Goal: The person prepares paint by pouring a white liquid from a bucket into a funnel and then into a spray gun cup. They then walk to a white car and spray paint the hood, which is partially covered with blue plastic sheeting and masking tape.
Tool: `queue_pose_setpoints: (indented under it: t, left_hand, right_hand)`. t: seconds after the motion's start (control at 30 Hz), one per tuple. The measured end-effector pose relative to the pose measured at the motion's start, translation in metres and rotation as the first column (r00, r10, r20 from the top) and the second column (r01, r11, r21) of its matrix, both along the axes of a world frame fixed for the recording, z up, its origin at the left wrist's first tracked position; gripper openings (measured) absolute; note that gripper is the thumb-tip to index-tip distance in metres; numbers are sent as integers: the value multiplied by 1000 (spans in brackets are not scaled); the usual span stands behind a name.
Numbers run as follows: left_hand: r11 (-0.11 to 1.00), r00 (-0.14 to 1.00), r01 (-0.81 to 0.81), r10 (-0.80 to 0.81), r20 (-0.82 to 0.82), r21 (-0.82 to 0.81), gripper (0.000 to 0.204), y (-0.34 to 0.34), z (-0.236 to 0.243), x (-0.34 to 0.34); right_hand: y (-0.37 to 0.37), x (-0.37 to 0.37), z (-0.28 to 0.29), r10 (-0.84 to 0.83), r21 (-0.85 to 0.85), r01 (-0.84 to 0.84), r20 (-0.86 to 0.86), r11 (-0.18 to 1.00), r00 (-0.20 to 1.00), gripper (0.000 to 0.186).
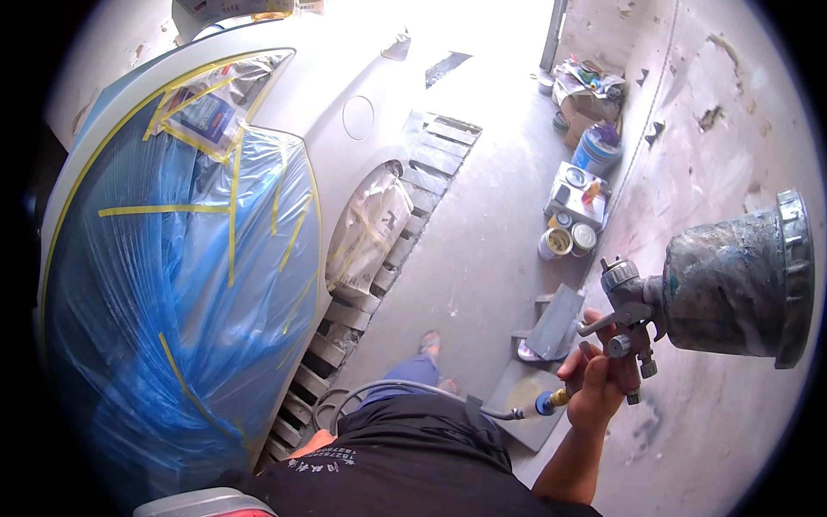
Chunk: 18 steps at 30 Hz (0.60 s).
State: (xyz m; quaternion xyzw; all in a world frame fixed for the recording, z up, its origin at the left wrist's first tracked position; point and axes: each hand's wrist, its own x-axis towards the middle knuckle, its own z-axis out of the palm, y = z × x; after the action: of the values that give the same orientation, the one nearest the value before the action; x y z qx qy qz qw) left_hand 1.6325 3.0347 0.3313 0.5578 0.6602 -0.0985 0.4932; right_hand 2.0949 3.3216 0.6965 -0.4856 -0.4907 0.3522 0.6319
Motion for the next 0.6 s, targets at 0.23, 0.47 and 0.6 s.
queue_pose_setpoints:
  t: [0.23,0.47,0.6]
  left_hand:
    - [867,905,-424,420,-74,-262,65,187,65,79]
    - [883,909,-411,416,-27,-227,60,307,36,121]
    - [835,854,-512,521,-12,-199,62,366,67,147]
  right_hand:
    - [135,37,-11,7,-63,-6,3,998,1000,62]
    - [268,58,-13,76,-96,-66,98,993,992,60]
    - [339,69,-11,156,-117,-146,81,982,984,60]
